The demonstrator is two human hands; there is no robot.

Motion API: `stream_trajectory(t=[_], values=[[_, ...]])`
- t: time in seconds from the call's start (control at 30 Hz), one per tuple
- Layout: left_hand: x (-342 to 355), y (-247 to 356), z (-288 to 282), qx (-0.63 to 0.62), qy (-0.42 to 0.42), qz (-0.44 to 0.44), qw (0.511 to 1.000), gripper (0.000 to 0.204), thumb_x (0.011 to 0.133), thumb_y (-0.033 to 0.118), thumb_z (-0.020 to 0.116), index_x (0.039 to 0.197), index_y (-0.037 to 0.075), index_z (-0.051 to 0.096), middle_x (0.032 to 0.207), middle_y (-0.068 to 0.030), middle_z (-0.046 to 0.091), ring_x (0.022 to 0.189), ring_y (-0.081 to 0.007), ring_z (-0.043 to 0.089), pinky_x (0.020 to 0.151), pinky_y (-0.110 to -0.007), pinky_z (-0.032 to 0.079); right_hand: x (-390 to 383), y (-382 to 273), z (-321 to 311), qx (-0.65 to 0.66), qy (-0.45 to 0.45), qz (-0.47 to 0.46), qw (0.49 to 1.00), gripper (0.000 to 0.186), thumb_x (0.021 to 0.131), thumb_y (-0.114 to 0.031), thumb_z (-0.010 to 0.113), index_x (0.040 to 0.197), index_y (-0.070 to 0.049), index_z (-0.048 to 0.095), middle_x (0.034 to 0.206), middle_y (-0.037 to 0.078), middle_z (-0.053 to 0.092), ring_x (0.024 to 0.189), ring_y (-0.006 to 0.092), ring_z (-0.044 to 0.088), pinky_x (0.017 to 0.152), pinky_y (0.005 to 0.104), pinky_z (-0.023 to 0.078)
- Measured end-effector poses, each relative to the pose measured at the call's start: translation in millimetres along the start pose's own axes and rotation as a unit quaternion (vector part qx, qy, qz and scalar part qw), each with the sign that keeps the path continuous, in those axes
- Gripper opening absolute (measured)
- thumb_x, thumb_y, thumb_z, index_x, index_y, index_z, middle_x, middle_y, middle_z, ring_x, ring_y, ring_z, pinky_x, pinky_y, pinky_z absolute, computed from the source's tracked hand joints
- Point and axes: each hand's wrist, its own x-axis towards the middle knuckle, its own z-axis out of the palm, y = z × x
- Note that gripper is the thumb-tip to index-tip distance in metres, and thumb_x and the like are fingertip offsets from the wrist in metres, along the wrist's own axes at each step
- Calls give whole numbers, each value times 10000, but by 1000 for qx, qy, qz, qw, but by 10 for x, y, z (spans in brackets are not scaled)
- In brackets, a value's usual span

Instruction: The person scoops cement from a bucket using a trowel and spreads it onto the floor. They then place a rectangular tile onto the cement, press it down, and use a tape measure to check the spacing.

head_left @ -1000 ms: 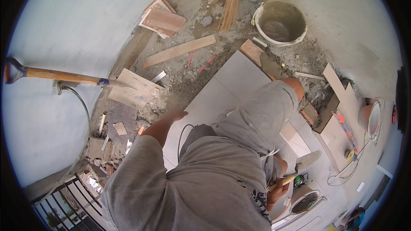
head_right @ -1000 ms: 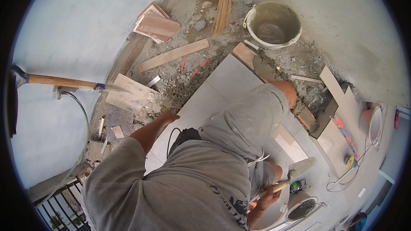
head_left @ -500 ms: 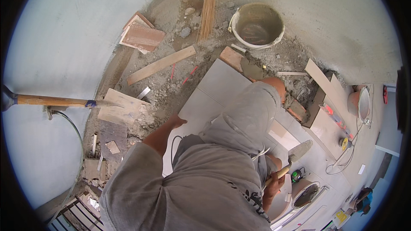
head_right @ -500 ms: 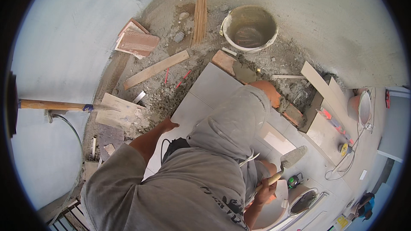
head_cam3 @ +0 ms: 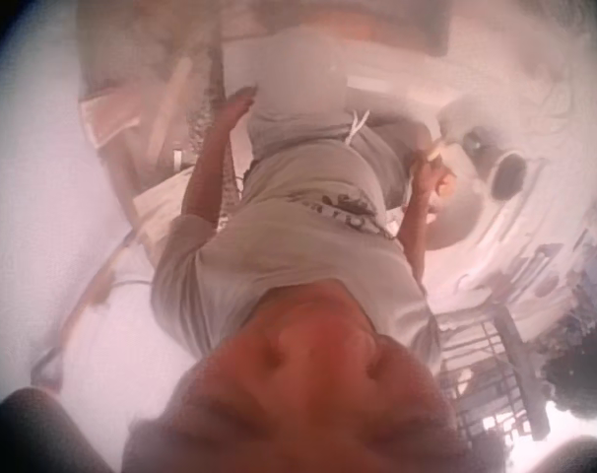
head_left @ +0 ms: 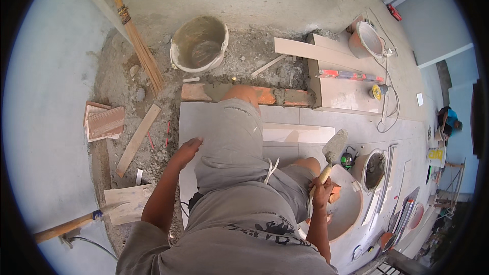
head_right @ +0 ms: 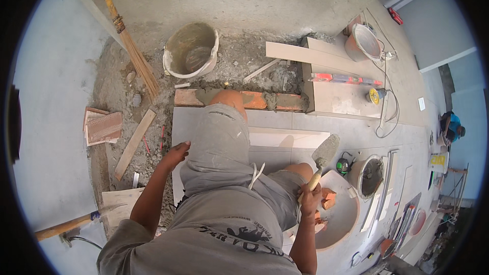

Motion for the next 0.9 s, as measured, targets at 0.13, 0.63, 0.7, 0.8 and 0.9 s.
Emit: stream_trajectory(t=[0.13,0.63,0.7,0.8,0.9], values=[[-53,737,324,72,15,53,996,774,1022,565,408,1441,-85,430,1469,-238,485,1384,-325,435,1147,-380,308,-97,112,-236,-4,72,16,997,176,822,-140,682,875,-23,562,633,56,595,518,137,573,497,276,464],[-287,1443,797,499,38,171,849,937,933,532,566,1496,-139,233,1542,-337,297,1439,-427,325,1169,-440,289,-1063,787,-1208,41,335,110,935,489,894,-199,689,1253,44,464,804,98,614,513,149,583,405,301,466],[-270,1514,865,514,35,188,836,957,911,509,610,1491,-148,226,1547,-342,277,1448,-427,304,1176,-441,286,-1139,911,-1458,-21,382,131,915,508,903,-227,670,1292,21,458,755,94,619,500,159,581,382,310,445],[-150,1506,882,558,56,196,805,960,897,500,631,1483,-153,240,1531,-353,288,1436,-441,315,1178,-445,284,-1309,1330,-1977,-207,418,166,869,448,894,-257,623,1243,14,551,742,159,654,501,220,615,396,351,469],[-261,1628,1002,585,41,225,778,972,882,499,652,1475,-156,246,1521,-372,272,1426,-470,310,1175,-468,285,-1580,1336,-2194,-284,372,238,851,322,887,-243,593,1061,21,655,851,247,689,749,366,676,658,440,531]])
